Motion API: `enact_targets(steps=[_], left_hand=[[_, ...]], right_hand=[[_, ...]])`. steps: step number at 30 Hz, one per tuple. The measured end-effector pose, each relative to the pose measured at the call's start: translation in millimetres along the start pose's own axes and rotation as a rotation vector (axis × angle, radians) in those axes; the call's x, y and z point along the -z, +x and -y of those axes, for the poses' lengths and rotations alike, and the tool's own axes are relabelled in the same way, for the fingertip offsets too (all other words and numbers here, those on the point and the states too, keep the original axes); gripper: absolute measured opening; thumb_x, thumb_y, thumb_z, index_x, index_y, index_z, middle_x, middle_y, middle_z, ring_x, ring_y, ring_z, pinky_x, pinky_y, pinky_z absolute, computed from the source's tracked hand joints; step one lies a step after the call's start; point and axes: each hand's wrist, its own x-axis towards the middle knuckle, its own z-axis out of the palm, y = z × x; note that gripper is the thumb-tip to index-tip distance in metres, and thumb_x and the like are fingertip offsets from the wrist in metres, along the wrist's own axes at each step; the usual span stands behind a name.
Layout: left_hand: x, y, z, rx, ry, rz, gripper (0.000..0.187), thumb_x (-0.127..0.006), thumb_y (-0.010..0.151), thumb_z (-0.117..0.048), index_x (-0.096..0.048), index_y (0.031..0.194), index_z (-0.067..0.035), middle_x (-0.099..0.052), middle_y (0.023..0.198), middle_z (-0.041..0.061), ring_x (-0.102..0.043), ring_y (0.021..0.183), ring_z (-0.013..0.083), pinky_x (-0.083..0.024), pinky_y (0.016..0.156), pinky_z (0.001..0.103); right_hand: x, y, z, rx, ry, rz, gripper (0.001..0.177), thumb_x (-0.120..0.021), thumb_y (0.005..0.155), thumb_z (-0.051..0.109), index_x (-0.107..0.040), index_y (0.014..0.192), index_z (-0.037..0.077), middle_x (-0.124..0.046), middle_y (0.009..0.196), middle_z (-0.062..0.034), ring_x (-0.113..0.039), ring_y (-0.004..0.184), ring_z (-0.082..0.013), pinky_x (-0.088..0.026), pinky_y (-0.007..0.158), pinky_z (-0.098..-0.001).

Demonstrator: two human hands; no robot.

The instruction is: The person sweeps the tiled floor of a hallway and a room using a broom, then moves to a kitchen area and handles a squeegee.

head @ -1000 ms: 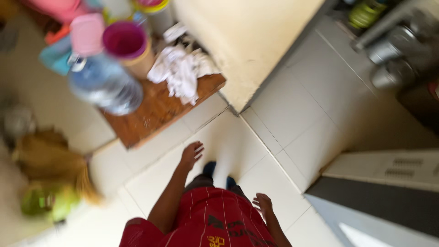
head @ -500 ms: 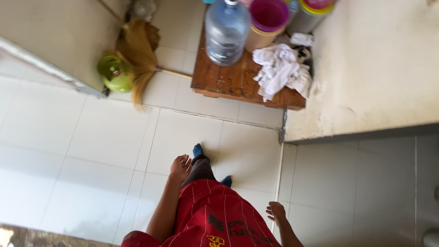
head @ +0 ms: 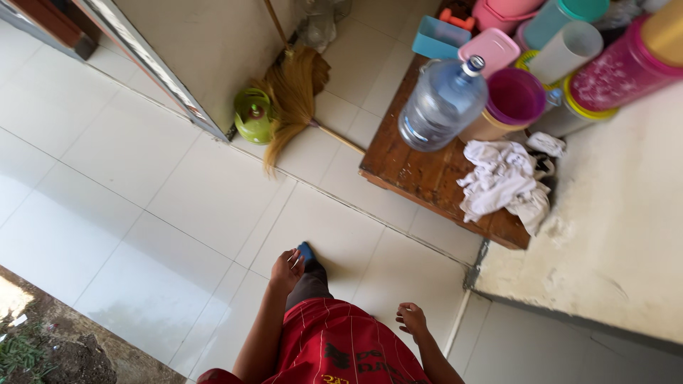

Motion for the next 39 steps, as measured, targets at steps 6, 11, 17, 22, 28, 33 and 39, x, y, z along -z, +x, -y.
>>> enact_targets(steps=[6, 11, 17, 22, 28, 33, 39], left_hand=[[9, 34, -107, -0.149, -0.148, 0.022, 0.040, -0.051, 0.100, -0.024, -0.055, 0.136, -0.009, -0.065, 0.130, 0.000, -0.062, 0.121, 0.0177, -0.046, 0.100, 0.037], [7, 46, -172, -0.229, -0.064, 0.017, 0.046, -0.047, 0.102, -0.026, -0.051, 0.144, -0.006, -0.063, 0.138, 0.003, -0.060, 0.126, 0.0189, -0.045, 0.106, 0.038], [-8, 68, -203, -0.190, -0.079, -0.021, 0.045, -0.047, 0.102, -0.026, -0.052, 0.143, -0.007, -0.063, 0.137, 0.003, -0.060, 0.126, 0.0186, -0.045, 0.107, 0.039], [-37, 103, -202, -0.091, -0.116, -0.038, 0.043, -0.049, 0.102, -0.026, -0.054, 0.140, -0.007, -0.065, 0.135, 0.003, -0.061, 0.124, 0.0184, -0.045, 0.107, 0.039], [-91, 150, -228, -0.012, -0.092, -0.081, 0.041, -0.050, 0.103, -0.025, -0.055, 0.138, -0.005, -0.065, 0.135, 0.006, -0.062, 0.127, 0.0216, -0.048, 0.107, 0.037], [-173, 212, -279, 0.001, -0.027, -0.055, 0.041, -0.049, 0.102, -0.026, -0.057, 0.136, -0.006, -0.065, 0.137, 0.010, -0.064, 0.125, 0.0237, -0.051, 0.101, 0.036], [-270, 285, -292, -0.006, 0.230, -0.216, 0.035, -0.052, 0.101, -0.025, -0.060, 0.132, -0.010, -0.072, 0.127, 0.009, -0.070, 0.114, 0.0222, -0.054, 0.088, 0.035]], right_hand=[[-53, 48, 82, 0.051, -0.067, -0.022, 0.028, -0.065, 0.094, 0.017, -0.066, 0.121, 0.012, -0.074, 0.102, -0.0086, -0.074, 0.090, -0.0211, -0.061, 0.071, -0.0378], [-85, 91, 153, 0.178, 0.060, -0.092, 0.021, -0.066, 0.094, 0.013, -0.067, 0.115, 0.007, -0.074, 0.095, -0.0094, -0.073, 0.084, -0.0189, -0.058, 0.063, -0.0345], [-105, 102, 257, 0.304, 0.058, -0.161, 0.017, -0.066, 0.095, 0.009, -0.067, 0.112, 0.006, -0.072, 0.099, -0.0065, -0.073, 0.082, -0.0177, -0.058, 0.061, -0.0328], [-108, 133, 330, 0.337, 0.124, -0.180, 0.018, -0.068, 0.096, 0.008, -0.066, 0.114, 0.004, -0.072, 0.099, -0.0082, -0.072, 0.082, -0.0186, -0.059, 0.062, -0.0326], [-108, 239, 420, 0.343, -0.007, -0.155, 0.020, -0.071, 0.093, 0.014, -0.068, 0.111, 0.008, -0.072, 0.098, -0.0073, -0.070, 0.078, -0.0174, -0.057, 0.061, -0.0327], [-141, 376, 503, 0.792, -0.257, -0.113, 0.016, -0.081, 0.086, 0.017, -0.075, 0.098, 0.007, -0.075, 0.091, -0.0051, -0.069, 0.080, -0.0149, -0.055, 0.068, -0.0304], [-174, 437, 603, 0.406, -0.426, 0.200, 0.029, -0.079, 0.086, 0.023, -0.070, 0.108, 0.007, -0.074, 0.087, -0.0066, -0.065, 0.060, -0.0176, -0.052, 0.052, -0.0320]])
